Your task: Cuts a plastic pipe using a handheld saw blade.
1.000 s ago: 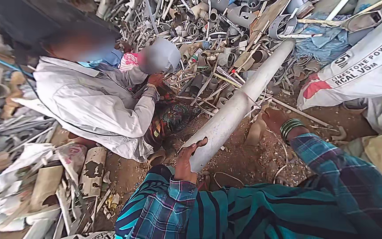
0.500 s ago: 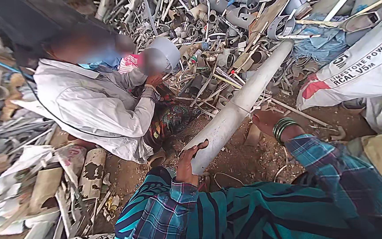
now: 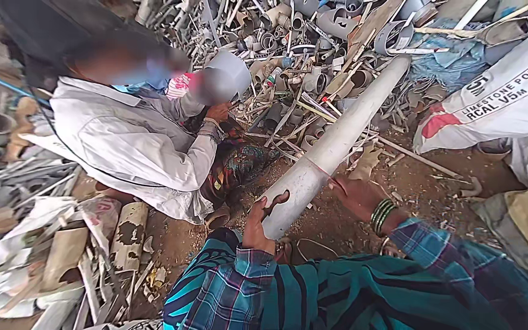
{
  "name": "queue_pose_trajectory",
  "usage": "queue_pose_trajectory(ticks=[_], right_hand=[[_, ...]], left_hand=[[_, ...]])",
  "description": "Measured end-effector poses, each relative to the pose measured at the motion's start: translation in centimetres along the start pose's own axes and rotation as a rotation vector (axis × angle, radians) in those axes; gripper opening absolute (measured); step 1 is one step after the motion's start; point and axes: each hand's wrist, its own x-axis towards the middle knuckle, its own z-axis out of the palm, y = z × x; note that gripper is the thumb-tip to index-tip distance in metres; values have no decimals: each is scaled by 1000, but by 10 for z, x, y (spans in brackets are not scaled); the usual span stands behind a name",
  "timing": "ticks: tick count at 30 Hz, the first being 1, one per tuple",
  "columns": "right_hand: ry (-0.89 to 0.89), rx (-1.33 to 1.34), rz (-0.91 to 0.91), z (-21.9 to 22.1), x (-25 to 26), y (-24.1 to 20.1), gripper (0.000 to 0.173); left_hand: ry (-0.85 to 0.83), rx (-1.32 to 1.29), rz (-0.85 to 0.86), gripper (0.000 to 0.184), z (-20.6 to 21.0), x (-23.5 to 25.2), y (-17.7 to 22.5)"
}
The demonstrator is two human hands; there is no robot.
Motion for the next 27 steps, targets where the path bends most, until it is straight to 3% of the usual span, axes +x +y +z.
queue_pose_trajectory(ticks=[2,4,10,12,15,17,23,25,27], right_hand=[[-41,14,-192,25,-23,-9,38],[4,50,-256,37,-25,-2,36],[164,178,193,-1,30,59,43],[133,174,127,7,16,46,41],[32,101,-166,35,-20,14,37],[0,60,-236,36,-25,9,37],[171,145,182,-4,31,67,42],[166,160,169,3,24,57,42],[139,132,-24,25,-2,30,38]], left_hand=[[25,-28,10,48,3,1,4],[14,-38,13,50,4,3,8],[4,-50,36,51,3,4,6],[16,-45,38,51,4,3,8],[31,-44,36,54,3,8,8],[7,-25,41,52,1,9,9],[68,-14,25,47,4,5,6],[49,-16,28,48,4,4,6],[24,-21,30,52,3,5,7]])
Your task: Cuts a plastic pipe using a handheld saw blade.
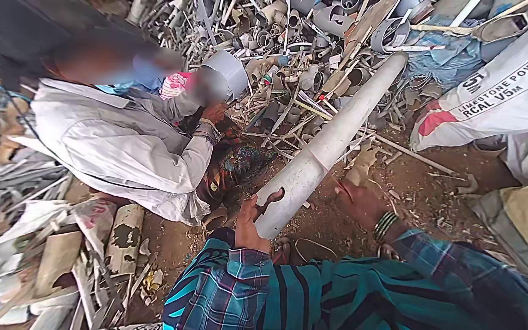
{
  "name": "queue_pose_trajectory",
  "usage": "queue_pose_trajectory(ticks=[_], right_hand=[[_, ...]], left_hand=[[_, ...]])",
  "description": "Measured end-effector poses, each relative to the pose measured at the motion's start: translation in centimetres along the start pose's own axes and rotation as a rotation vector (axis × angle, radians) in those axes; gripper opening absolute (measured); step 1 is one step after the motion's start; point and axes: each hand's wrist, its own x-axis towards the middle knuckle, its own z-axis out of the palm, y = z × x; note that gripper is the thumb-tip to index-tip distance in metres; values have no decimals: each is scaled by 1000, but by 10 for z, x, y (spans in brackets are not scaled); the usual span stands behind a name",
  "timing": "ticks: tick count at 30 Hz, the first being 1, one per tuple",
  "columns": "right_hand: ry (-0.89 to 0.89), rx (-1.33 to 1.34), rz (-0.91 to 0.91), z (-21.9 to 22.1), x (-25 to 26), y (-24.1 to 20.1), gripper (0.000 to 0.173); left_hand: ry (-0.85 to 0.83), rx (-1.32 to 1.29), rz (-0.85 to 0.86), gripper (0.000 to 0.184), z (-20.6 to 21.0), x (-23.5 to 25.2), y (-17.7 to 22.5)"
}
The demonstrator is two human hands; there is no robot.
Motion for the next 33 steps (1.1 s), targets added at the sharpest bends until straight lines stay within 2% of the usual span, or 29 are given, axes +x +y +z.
queue_pose_trajectory(ticks=[2,4,5,9,11,13,16,18,20,22,24,26,30,33], right_hand=[[-14,-29,-238,26,-26,-15,34],[51,-19,-325,39,-31,-14,33],[83,-6,-280,36,-24,-6,34],[100,36,195,-4,31,39,43],[105,62,241,-8,33,42,44],[124,85,64,12,12,24,40],[172,15,-367,57,-29,2,33],[235,-13,-501,73,-40,0,32],[263,8,-436,72,-32,10,32],[211,99,-197,59,-14,22,37],[208,163,-80,52,-1,32,39],[216,200,-161,57,-8,29,40],[159,36,-549,88,-47,9,35],[228,2,-608,98,-48,11,34]], left_hand=[[10,-11,6,51,2,0,1],[11,-4,14,48,4,0,3],[-4,-12,9,51,2,0,3],[5,-10,-5,50,3,-2,3],[9,-20,-17,50,5,-4,4],[11,-25,-13,51,6,-4,5],[18,-20,-4,57,7,-3,8],[9,-27,0,60,8,-4,10],[2,-38,-7,61,10,-8,13],[51,-34,-30,63,16,-10,18],[55,-18,-35,63,14,-10,18],[72,-24,-42,64,13,-8,16],[74,-59,-23,71,14,-7,13],[56,-78,-30,76,12,-8,11]])
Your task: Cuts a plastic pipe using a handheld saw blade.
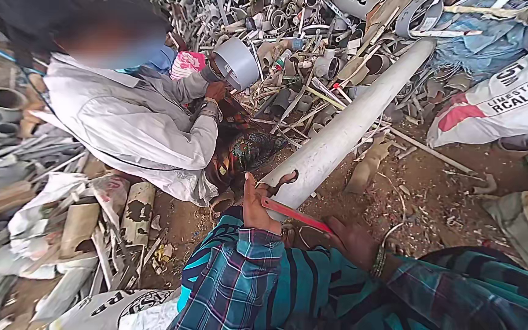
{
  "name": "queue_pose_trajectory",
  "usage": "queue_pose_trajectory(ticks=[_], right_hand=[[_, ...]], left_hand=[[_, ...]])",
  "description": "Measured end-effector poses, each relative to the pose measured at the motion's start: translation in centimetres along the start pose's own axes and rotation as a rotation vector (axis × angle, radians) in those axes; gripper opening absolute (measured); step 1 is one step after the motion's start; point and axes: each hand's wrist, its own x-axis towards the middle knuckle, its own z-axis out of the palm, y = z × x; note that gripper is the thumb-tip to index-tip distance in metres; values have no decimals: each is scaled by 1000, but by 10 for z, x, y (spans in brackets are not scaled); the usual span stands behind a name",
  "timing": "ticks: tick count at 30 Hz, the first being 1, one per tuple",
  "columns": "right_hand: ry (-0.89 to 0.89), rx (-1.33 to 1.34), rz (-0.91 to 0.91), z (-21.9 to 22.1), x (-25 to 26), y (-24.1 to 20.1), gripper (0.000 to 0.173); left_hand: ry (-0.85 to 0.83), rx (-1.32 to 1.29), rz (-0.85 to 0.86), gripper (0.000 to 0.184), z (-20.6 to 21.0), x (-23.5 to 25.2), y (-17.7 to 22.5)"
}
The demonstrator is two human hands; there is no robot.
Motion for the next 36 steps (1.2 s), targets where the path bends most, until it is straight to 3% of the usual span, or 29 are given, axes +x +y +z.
queue_pose_trajectory(ticks=[9,13,14,16,20,22,29,33,34,36], right_hand=[[104,-99,13,0,11,20,34],[50,-3,669,-27,30,55,40],[26,4,755,-36,34,64,41],[39,44,704,-42,32,65,40],[32,-62,83,-23,11,28,41],[28,-112,-47,-18,10,20,36],[-86,-93,-32,-22,21,32,33],[53,-181,-46,-17,21,37,40],[79,-182,50,-22,23,43,43],[20,-120,446,-46,38,57,46]], left_hand=[[-10,-20,-16,74,0,-4,1],[-33,-1,4,74,0,-4,2],[-26,7,-13,74,2,-7,4],[-31,14,-16,73,2,-7,4],[46,8,16,70,0,-1,-2],[89,2,36,67,1,-1,-2],[45,-3,3,67,-5,3,-4],[43,18,7,68,-5,3,-2],[41,30,-5,69,-5,3,-2],[24,55,-17,66,-2,-1,-1]])
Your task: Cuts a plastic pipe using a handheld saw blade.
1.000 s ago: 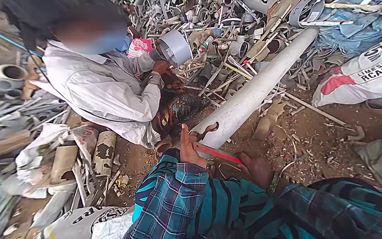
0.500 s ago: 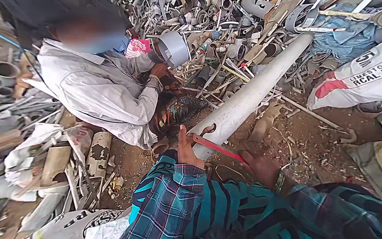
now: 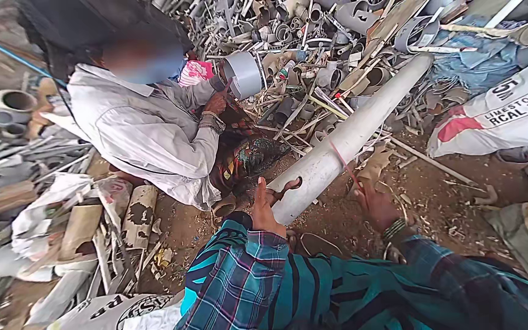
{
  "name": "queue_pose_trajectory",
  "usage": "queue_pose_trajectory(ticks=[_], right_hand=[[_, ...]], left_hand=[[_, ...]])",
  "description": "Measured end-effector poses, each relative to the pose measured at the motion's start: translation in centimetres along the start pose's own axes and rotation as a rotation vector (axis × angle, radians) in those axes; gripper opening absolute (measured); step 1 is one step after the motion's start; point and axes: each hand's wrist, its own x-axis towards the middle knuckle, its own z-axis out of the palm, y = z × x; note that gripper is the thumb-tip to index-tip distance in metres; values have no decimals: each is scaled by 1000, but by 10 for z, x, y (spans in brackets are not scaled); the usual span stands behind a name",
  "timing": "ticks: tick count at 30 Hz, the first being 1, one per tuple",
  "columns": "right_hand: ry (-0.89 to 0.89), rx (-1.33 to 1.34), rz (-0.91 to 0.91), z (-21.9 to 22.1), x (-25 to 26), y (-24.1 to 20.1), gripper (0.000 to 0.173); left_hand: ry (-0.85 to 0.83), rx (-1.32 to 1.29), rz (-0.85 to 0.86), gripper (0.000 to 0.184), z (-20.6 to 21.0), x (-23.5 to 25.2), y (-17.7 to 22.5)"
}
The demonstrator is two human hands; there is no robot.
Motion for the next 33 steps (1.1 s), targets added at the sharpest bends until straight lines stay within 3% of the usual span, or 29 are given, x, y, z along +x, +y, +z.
queue_pose_trajectory(ticks=[2,3,7,9,11,14,16,22,25,29,31,33], right_hand=[[-138,38,311,-32,24,5,46],[-171,32,328,-43,28,4,46],[-274,-19,-17,-60,-5,-35,36],[-285,-69,-90,-61,-18,-52,34],[-290,-111,-43,-67,-8,-47,36],[-324,-156,201,-83,34,-27,41],[-306,-192,267,-89,51,-24,42],[-560,-223,-28,-83,14,-102,41],[-502,-270,132,-92,45,-80,42],[-269,-344,334,-96,87,-34,40],[-419,-377,295,-100,71,-69,44],[-573,-377,133,-96,43,-108,45]], left_hand=[[-12,46,11,61,0,-1,0],[-10,57,9,58,0,-1,1],[20,47,-19,51,2,0,-1],[22,32,-15,50,3,-1,-1],[11,34,-1,49,0,1,-4],[-7,47,-4,52,-5,4,-8],[2,45,-18,52,-5,2,-9],[39,78,-10,48,-5,7,-9],[24,77,-9,50,-8,8,-12],[30,62,-25,50,-10,9,-15],[32,67,-37,49,-7,5,-13],[11,70,-34,52,-7,4,-14]])
